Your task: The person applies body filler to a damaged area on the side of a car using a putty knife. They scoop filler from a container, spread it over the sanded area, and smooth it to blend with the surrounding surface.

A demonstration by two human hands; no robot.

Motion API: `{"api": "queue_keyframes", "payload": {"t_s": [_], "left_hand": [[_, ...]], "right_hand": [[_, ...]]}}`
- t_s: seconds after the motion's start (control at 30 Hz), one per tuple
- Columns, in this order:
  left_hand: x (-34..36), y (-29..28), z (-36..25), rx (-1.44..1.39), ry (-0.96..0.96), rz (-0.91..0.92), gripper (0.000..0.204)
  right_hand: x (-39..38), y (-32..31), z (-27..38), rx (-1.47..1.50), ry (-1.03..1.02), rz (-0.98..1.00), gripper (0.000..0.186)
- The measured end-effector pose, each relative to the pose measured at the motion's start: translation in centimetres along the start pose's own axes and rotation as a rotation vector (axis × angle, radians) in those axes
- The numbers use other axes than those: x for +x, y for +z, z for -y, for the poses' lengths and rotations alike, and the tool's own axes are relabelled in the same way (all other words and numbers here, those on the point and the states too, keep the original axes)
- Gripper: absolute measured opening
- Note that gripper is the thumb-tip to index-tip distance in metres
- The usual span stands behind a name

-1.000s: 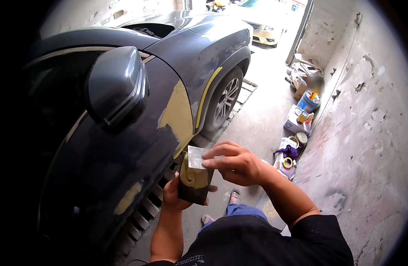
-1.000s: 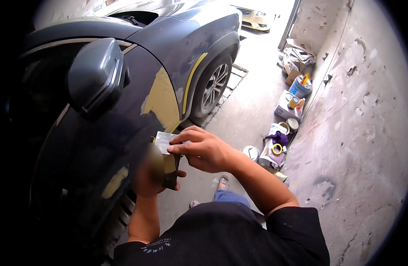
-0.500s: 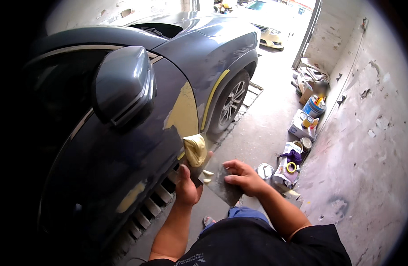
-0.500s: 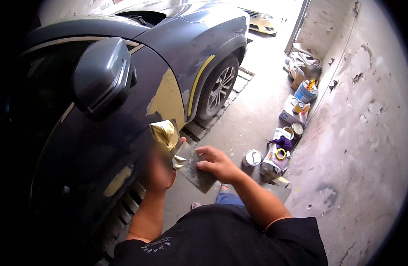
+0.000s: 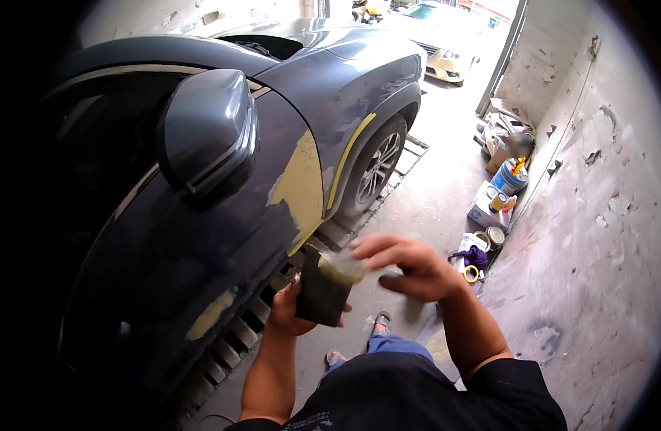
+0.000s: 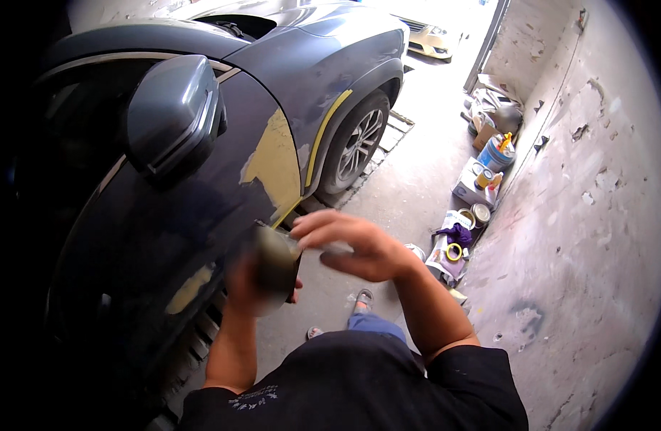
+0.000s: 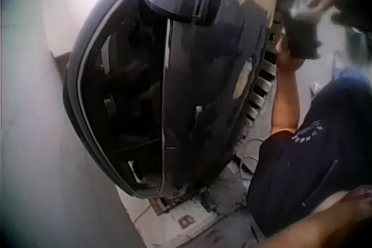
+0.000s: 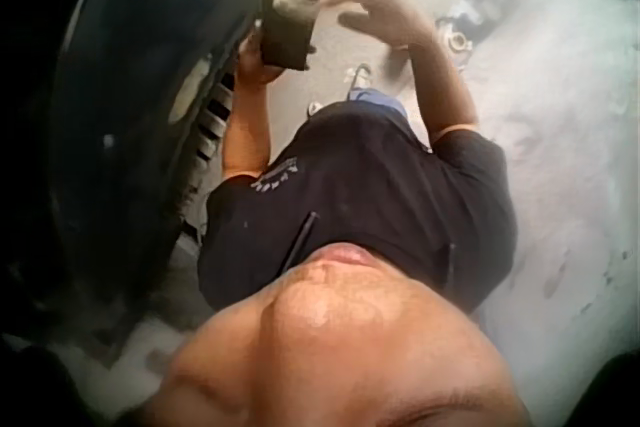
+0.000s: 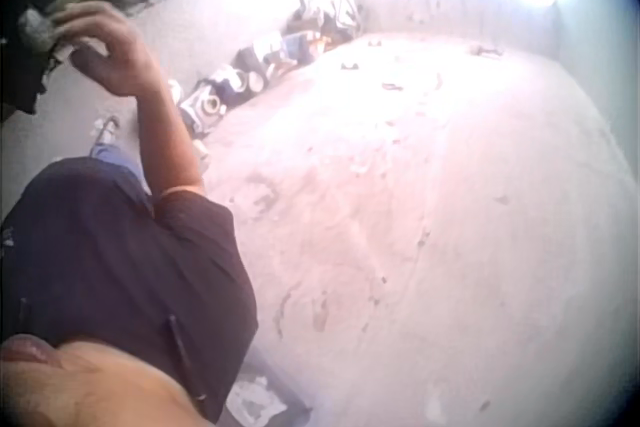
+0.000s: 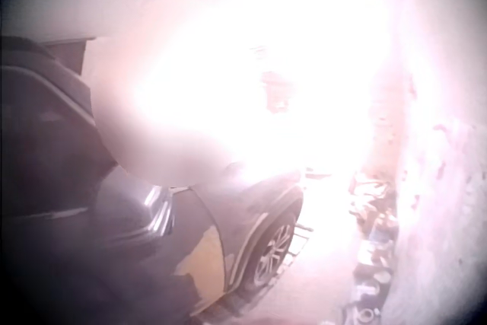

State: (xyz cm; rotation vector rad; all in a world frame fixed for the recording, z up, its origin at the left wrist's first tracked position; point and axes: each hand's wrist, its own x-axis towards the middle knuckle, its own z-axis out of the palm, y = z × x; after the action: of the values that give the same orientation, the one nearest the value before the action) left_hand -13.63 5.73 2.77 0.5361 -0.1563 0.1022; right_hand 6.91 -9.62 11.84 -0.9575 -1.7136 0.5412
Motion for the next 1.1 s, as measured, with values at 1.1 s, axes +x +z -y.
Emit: {"api": "queue_keyframes", "payload": {"t_s": [1.1], "left_hand": [[0.4, -2.1, 1.0, -0.175, -0.101, 0.098, 0.068]], "right_hand": [[0.2, 1.0, -1.4, -0.488, -0.023, -0.076, 0.056]]}}
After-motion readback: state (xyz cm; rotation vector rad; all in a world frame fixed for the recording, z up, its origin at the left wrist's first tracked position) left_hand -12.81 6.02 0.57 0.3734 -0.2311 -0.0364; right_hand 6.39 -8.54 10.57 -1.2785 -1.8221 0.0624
